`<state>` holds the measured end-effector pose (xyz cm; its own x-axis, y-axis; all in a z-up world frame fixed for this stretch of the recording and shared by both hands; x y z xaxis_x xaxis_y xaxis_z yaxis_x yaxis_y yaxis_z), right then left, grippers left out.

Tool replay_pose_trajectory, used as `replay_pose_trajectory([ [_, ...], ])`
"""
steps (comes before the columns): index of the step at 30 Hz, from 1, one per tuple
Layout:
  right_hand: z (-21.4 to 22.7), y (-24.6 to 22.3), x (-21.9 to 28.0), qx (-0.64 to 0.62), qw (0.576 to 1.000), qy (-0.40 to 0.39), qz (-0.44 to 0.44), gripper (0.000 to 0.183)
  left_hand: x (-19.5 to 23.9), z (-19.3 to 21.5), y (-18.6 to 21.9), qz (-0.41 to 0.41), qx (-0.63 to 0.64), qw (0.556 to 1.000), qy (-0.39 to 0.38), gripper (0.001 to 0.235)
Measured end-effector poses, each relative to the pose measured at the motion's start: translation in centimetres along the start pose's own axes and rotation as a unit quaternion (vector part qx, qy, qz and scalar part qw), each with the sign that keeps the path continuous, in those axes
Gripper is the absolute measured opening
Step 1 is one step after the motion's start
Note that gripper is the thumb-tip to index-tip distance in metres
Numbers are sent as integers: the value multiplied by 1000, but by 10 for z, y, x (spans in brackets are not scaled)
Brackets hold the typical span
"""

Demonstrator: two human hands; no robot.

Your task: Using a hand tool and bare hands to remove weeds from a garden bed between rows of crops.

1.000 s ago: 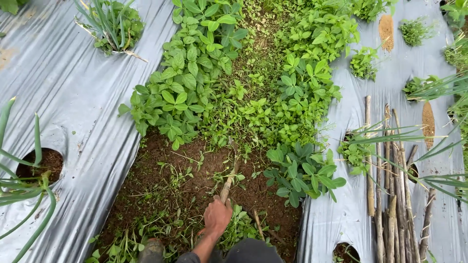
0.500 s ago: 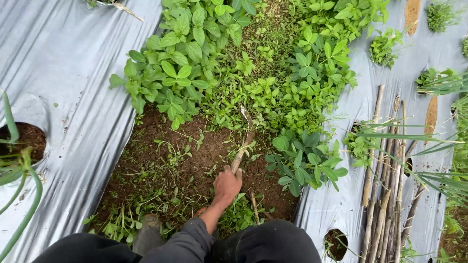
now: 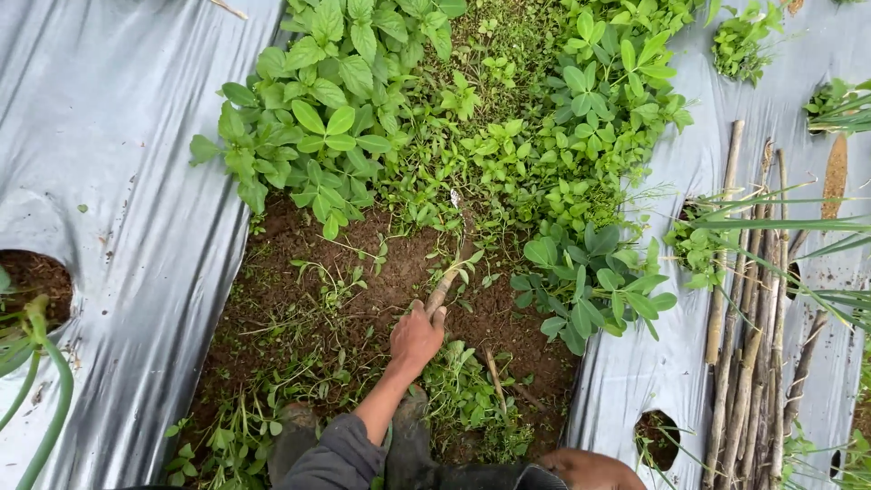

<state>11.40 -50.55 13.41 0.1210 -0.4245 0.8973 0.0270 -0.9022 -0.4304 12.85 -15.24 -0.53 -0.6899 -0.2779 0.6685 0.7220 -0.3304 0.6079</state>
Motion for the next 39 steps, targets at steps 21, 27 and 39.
replay_pose_trajectory([
  [21, 40, -106, -141, -285, 765, 576, -41, 43, 86, 233, 57, -234, -538, 798, -138, 45],
  [27, 142, -120, -200, -247, 766, 592, -42, 19, 119, 224, 6, -50, -508, 795, -328, 43],
  [39, 85, -151, -156, -298, 801, 515, -69, 53, 140, 231, -34, -43, -423, 821, -380, 57],
])
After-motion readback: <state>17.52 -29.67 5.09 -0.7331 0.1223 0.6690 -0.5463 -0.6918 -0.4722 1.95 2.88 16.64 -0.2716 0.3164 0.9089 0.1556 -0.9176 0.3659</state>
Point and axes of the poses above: each hand's wrist, its own x-axis away from the middle knuckle, its own z-axis out of the back of the hand, y = z × x, the point moved 2 cm from there along -x, towards the middle knuckle, and after that the axes turned 8 degrees about y, right-handed, at the moved point
